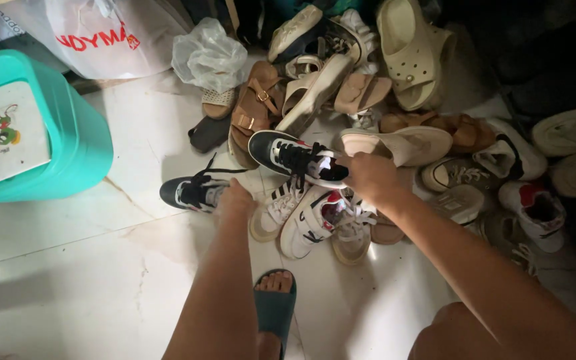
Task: The recorder is cleaning and organizing a large pile of shoes on the floor.
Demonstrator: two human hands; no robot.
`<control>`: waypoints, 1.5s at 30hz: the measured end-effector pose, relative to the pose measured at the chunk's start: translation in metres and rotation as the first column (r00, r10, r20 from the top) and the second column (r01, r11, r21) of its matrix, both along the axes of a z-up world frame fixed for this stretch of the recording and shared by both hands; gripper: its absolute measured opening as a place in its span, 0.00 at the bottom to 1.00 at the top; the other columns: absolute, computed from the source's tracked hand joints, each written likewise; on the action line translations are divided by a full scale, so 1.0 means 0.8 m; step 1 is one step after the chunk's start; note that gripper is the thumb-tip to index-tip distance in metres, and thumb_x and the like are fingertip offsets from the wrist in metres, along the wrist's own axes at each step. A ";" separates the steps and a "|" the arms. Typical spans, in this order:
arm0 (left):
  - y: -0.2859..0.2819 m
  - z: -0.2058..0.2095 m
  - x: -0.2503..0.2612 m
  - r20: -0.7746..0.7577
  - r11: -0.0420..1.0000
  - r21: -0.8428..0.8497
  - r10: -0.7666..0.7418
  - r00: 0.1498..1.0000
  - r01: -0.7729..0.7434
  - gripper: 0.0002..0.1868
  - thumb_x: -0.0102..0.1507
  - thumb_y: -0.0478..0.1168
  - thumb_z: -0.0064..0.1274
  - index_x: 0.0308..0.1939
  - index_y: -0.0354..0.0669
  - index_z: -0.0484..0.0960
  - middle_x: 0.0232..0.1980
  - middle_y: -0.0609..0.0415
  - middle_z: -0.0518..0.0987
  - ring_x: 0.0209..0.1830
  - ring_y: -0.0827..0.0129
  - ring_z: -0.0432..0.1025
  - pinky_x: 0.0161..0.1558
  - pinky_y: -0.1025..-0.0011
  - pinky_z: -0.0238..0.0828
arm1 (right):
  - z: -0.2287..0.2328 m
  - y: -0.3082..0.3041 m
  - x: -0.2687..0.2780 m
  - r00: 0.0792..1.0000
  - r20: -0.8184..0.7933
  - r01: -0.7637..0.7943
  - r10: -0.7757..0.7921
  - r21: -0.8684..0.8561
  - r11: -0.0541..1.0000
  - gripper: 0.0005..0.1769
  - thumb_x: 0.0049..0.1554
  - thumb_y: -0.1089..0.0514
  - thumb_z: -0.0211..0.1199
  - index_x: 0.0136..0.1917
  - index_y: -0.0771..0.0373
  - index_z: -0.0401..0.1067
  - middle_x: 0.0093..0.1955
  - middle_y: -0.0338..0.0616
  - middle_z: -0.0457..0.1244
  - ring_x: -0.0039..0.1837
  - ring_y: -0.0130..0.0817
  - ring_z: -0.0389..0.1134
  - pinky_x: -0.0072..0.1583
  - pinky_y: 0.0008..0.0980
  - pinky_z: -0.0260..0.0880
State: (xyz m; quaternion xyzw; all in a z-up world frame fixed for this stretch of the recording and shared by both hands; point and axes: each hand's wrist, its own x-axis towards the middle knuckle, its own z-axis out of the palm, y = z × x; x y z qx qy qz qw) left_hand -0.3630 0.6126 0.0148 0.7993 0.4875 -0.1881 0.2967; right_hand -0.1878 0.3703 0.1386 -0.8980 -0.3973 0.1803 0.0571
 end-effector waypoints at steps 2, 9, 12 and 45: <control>0.003 -0.033 -0.010 -0.049 0.997 0.072 0.031 0.998 -0.027 0.26 0.67 0.40 0.44 0.71 0.47 0.65 0.67 0.39 0.75 0.69 0.46 0.68 0.69 0.18 0.38 | 0.001 -0.005 0.005 1.000 -0.029 -0.008 0.006 -0.053 0.999 0.26 0.54 0.50 0.66 0.66 0.42 0.73 0.49 0.47 0.71 0.52 0.48 0.73 0.53 0.48 0.72; -0.003 0.059 0.028 -0.060 0.824 0.358 -0.448 0.892 0.439 0.13 0.61 0.43 0.53 0.47 0.50 0.84 0.51 0.46 0.85 0.54 0.51 0.79 0.66 0.26 0.47 | -0.012 -0.005 0.010 0.992 -0.109 0.064 -0.056 0.073 0.995 0.25 0.54 0.50 0.66 0.66 0.43 0.74 0.51 0.48 0.71 0.53 0.48 0.73 0.54 0.47 0.72; -0.043 0.102 0.068 0.190 0.870 0.187 -0.488 0.852 0.456 0.21 0.50 0.52 0.64 0.47 0.59 0.86 0.47 0.47 0.84 0.51 0.51 0.77 0.57 0.52 0.71 | -0.031 -0.006 0.022 0.992 -0.095 0.096 -0.085 0.118 0.988 0.20 0.56 0.49 0.67 0.62 0.49 0.77 0.50 0.51 0.71 0.53 0.50 0.72 0.53 0.48 0.71; -0.123 0.094 0.122 -0.282 -0.032 0.716 -0.927 0.247 0.697 0.20 0.54 0.57 0.54 0.44 0.55 0.89 0.70 0.57 0.70 0.77 0.56 0.51 0.72 0.45 0.39 | -0.032 -0.031 -0.049 0.986 -0.135 0.130 -0.093 0.298 0.946 0.32 0.49 0.32 0.70 0.55 0.58 0.79 0.55 0.52 0.67 0.56 0.51 0.71 0.54 0.48 0.71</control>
